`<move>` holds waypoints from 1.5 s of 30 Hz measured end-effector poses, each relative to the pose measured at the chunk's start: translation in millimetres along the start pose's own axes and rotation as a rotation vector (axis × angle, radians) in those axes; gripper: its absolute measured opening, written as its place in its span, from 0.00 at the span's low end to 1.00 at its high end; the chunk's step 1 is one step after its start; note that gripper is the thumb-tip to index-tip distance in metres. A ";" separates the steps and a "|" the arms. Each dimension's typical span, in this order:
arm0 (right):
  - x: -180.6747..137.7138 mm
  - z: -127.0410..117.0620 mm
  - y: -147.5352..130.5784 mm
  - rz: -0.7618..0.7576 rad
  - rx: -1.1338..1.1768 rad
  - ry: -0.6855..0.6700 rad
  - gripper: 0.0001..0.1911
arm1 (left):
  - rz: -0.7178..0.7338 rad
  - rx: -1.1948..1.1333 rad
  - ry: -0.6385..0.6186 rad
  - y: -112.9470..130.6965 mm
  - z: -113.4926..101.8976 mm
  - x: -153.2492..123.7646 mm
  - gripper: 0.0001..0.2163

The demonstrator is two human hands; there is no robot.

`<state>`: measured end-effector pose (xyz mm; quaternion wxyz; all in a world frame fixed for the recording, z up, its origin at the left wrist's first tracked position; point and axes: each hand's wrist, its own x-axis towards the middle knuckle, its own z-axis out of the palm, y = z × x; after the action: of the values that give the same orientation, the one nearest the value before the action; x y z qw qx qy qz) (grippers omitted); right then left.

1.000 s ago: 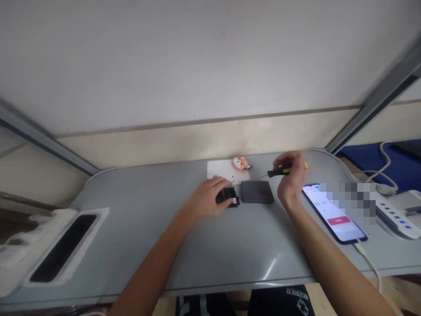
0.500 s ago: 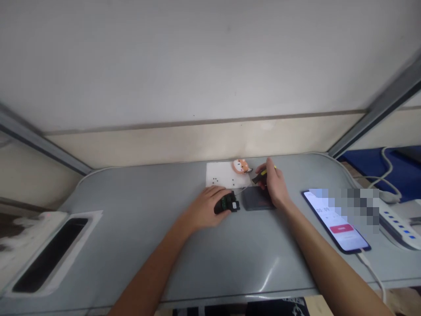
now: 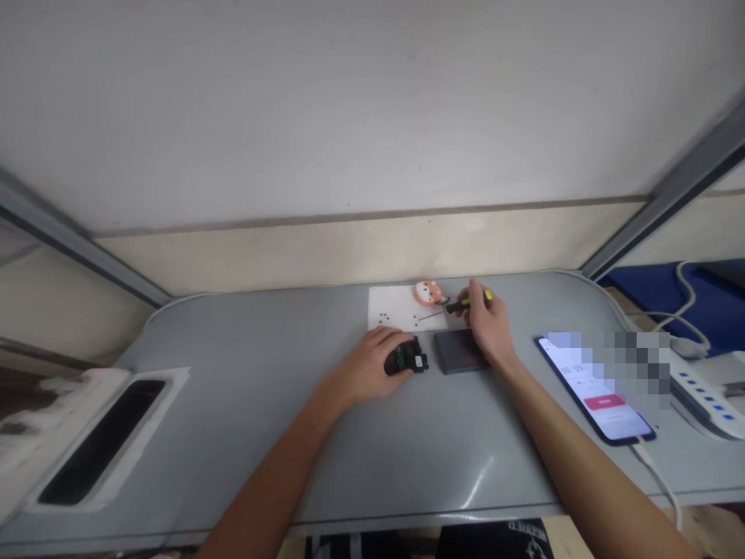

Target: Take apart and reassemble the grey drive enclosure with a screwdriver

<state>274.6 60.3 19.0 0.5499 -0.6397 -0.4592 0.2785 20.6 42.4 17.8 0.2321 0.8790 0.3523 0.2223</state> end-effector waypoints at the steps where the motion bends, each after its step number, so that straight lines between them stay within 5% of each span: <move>1: -0.2 0.2 0.3 -0.002 -0.011 -0.010 0.35 | -0.001 -0.006 -0.005 1.3 -0.1 0.3 0.22; 15: -5.3 -5.3 -16.3 0.059 0.193 0.035 0.32 | -0.018 0.010 -0.023 2.6 -0.8 0.9 0.25; 38: -19.9 -0.9 -22.9 0.034 0.263 -0.097 0.29 | -0.030 0.035 -0.007 -0.5 2.5 2.1 0.28; 45: -21.5 2.0 -25.1 0.012 0.216 -0.109 0.29 | 0.039 0.069 0.129 -3.9 5.8 4.3 0.10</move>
<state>256.7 41.4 39.4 0.5883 -0.5634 -0.4517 0.3640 24.6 46.5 12.0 0.1739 0.8771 0.3568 0.2706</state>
